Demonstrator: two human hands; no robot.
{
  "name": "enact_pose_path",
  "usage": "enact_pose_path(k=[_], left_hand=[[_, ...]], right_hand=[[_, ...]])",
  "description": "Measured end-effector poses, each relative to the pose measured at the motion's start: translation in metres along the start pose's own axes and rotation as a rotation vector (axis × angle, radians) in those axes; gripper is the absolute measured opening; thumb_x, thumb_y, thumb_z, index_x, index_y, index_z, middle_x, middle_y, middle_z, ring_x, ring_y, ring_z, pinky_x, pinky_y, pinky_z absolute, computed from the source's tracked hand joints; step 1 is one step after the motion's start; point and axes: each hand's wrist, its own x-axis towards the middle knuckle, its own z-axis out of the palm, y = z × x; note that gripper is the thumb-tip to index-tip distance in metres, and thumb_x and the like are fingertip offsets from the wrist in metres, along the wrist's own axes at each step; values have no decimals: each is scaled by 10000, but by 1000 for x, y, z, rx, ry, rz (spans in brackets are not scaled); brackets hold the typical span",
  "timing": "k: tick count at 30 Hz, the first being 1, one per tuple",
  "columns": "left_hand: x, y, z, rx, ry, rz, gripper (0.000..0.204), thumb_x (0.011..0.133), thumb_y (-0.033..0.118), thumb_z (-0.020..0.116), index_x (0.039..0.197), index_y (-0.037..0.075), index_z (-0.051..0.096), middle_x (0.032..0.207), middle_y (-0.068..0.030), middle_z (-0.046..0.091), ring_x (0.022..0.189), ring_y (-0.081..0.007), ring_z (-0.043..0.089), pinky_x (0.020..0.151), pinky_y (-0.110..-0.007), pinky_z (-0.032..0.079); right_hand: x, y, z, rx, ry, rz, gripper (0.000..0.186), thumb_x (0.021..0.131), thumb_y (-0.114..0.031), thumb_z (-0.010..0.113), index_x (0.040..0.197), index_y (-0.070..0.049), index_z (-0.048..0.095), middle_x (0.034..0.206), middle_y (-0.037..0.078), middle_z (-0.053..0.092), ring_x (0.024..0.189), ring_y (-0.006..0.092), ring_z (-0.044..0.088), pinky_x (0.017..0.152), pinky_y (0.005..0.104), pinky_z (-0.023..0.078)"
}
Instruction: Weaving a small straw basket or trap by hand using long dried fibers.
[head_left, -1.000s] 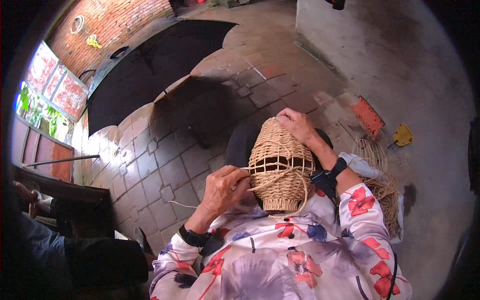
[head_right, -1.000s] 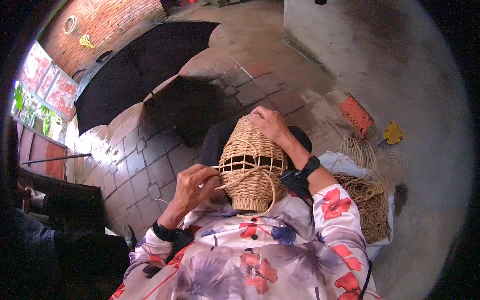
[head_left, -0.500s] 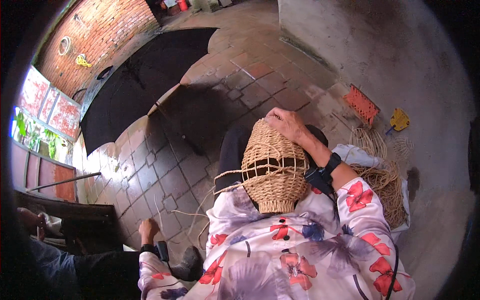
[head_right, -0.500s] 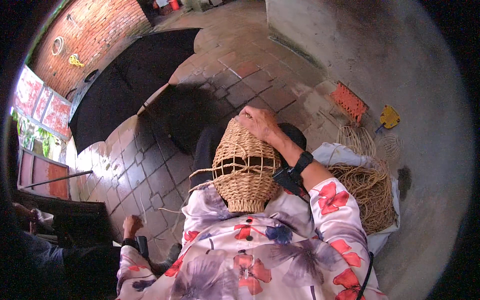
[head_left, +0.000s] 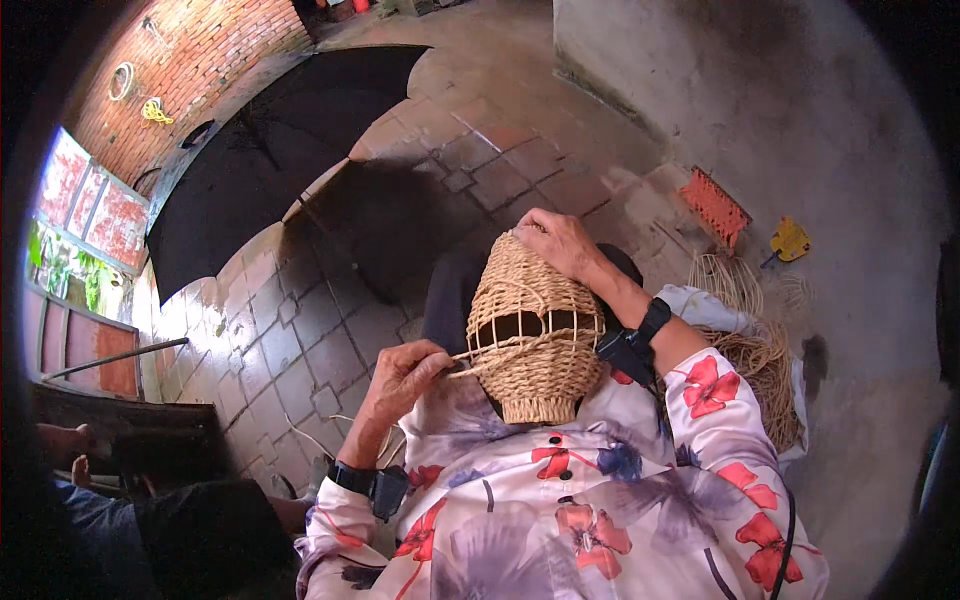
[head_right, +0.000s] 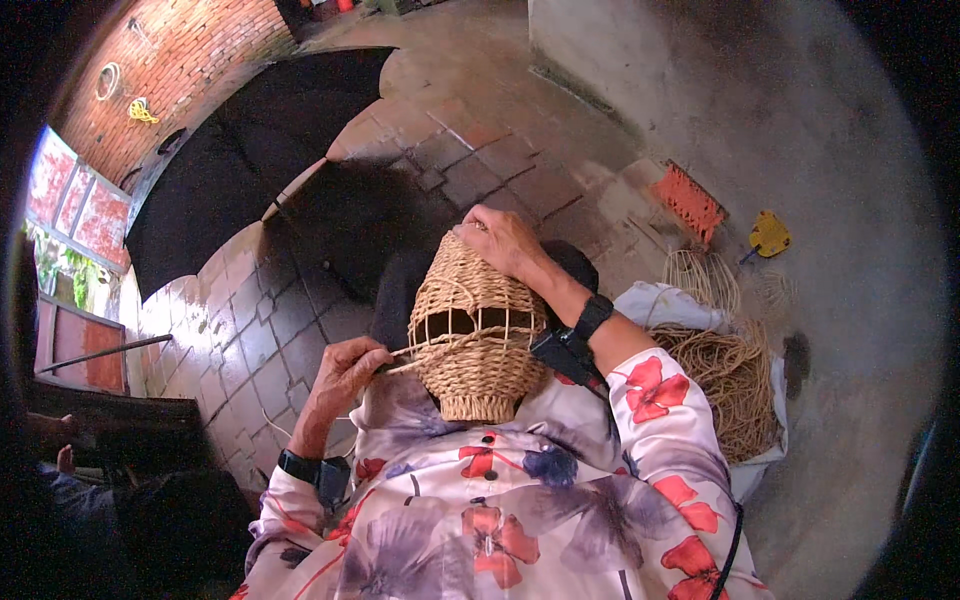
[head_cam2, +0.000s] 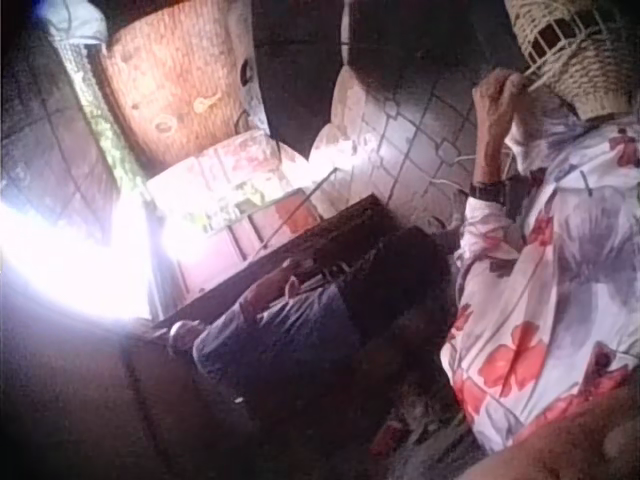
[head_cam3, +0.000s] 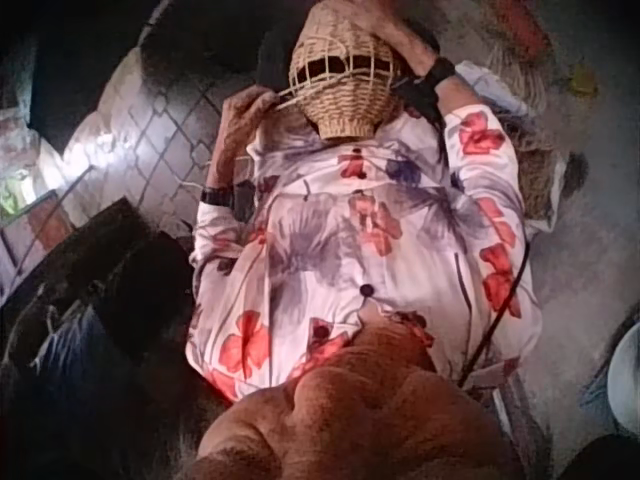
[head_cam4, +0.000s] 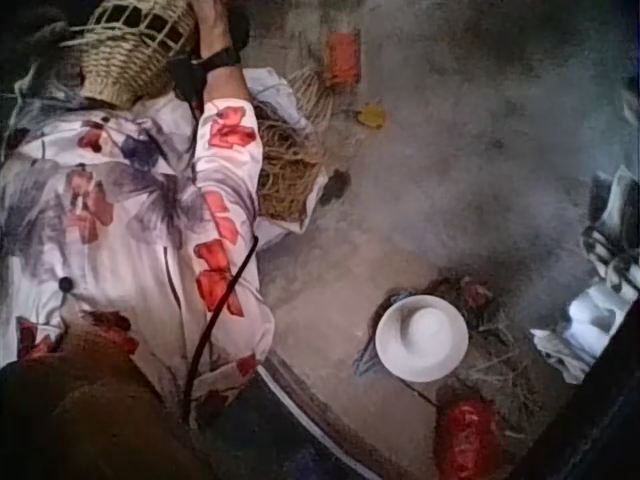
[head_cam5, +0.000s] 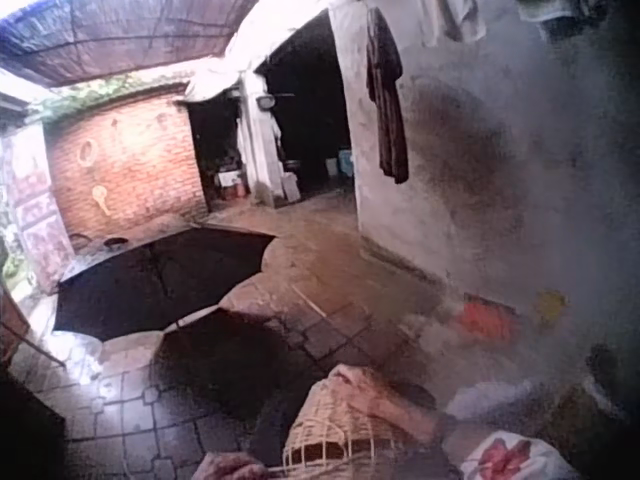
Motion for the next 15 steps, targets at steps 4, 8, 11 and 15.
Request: enact_pose_path(k=[4,8,11,15], left_hand=[[7,-20,-3,-43,-30,-89,290,934,271,583,815,11,637,654,29,525,592,-66,459,510,-241,369],[9,-23,-1,80,-37,1,280,929,270,586,819,18,639,651,13,538,596,-76,478,516,-251,387],[4,-11,2,210,-42,-24,207,898,222,610,848,27,658,668,-44,569,645,-109,544,561,-268,436],[-13,16,9,403,413,190,126,842,126,631,922,39,673,796,-77,622,727,-136,590,596,-245,462]], right_hand=[[-1,1,-1,-21,23,-15,408,827,-397,591,930,-6,645,857,214,664,814,351,650,710,407,480],[-1,2,-2,-23,33,-27,413,826,-399,593,918,0,647,859,224,662,808,365,646,712,417,481],[-1,4,1,6,28,-23,421,828,-404,596,918,5,644,852,221,661,799,363,645,715,418,482],[-6,0,-8,-18,196,-103,361,861,-343,591,939,7,629,831,189,657,762,298,645,711,379,486]])
